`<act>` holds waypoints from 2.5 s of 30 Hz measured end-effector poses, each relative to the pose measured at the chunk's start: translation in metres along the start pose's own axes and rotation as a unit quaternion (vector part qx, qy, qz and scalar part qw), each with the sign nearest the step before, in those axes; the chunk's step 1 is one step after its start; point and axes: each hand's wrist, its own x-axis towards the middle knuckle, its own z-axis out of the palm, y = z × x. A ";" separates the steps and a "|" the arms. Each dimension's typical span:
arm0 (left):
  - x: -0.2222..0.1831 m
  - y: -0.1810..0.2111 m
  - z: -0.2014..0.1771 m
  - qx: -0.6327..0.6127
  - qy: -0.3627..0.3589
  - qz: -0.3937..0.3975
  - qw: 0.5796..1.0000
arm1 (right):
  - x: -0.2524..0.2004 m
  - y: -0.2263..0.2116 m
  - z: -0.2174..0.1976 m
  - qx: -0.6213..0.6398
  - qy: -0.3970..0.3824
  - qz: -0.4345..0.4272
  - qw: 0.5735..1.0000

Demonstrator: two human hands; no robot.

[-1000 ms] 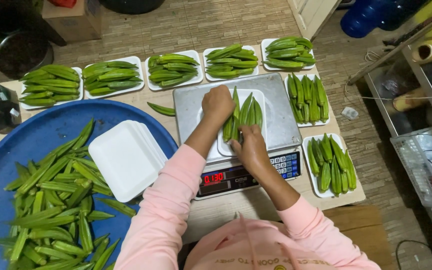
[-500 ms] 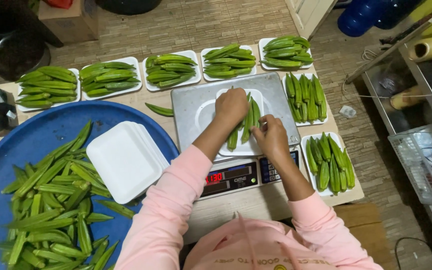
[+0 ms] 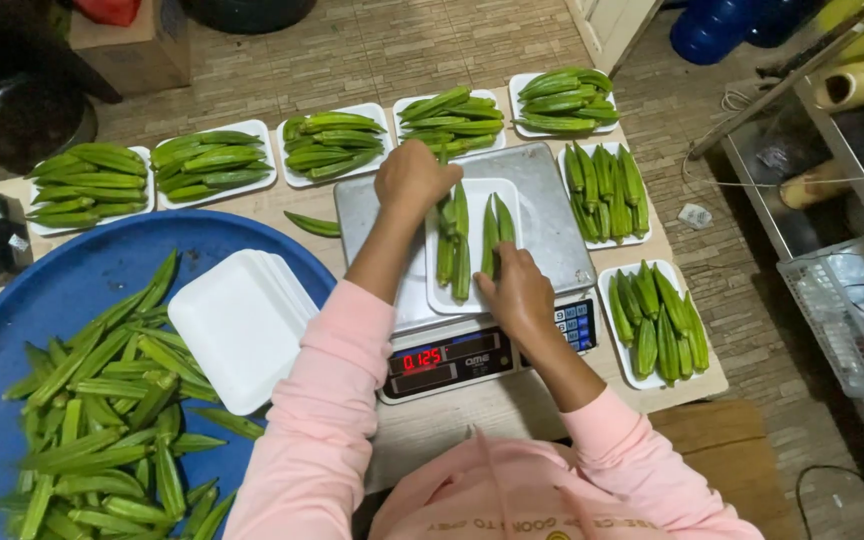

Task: The person sorts okra pods by hand from a large blue tray, places them into white foam containers, and weighs each container on a digital scale before setting the containers aside.

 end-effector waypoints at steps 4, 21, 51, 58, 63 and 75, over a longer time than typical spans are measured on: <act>0.000 -0.015 0.006 0.066 -0.018 -0.011 0.998 | 0.000 -0.002 0.006 0.025 0.018 -0.018 0.999; 0.001 -0.023 0.014 0.042 -0.041 -0.029 0.998 | 0.047 0.029 0.034 0.073 0.138 -0.120 0.980; 0.027 -0.014 0.010 0.013 -0.011 0.125 0.992 | 0.080 0.038 0.026 0.070 0.106 -0.024 0.992; 0.062 -0.032 0.044 -0.014 -0.025 0.166 0.986 | 0.082 0.040 0.020 0.085 0.077 -0.042 0.993; 0.047 -0.020 0.023 -0.010 -0.008 0.169 0.986 | 0.085 0.049 0.020 0.101 0.103 -0.058 0.988; 0.045 0.010 0.046 -0.187 -0.029 0.147 0.971 | 0.059 0.030 -0.030 0.423 0.144 -0.095 0.890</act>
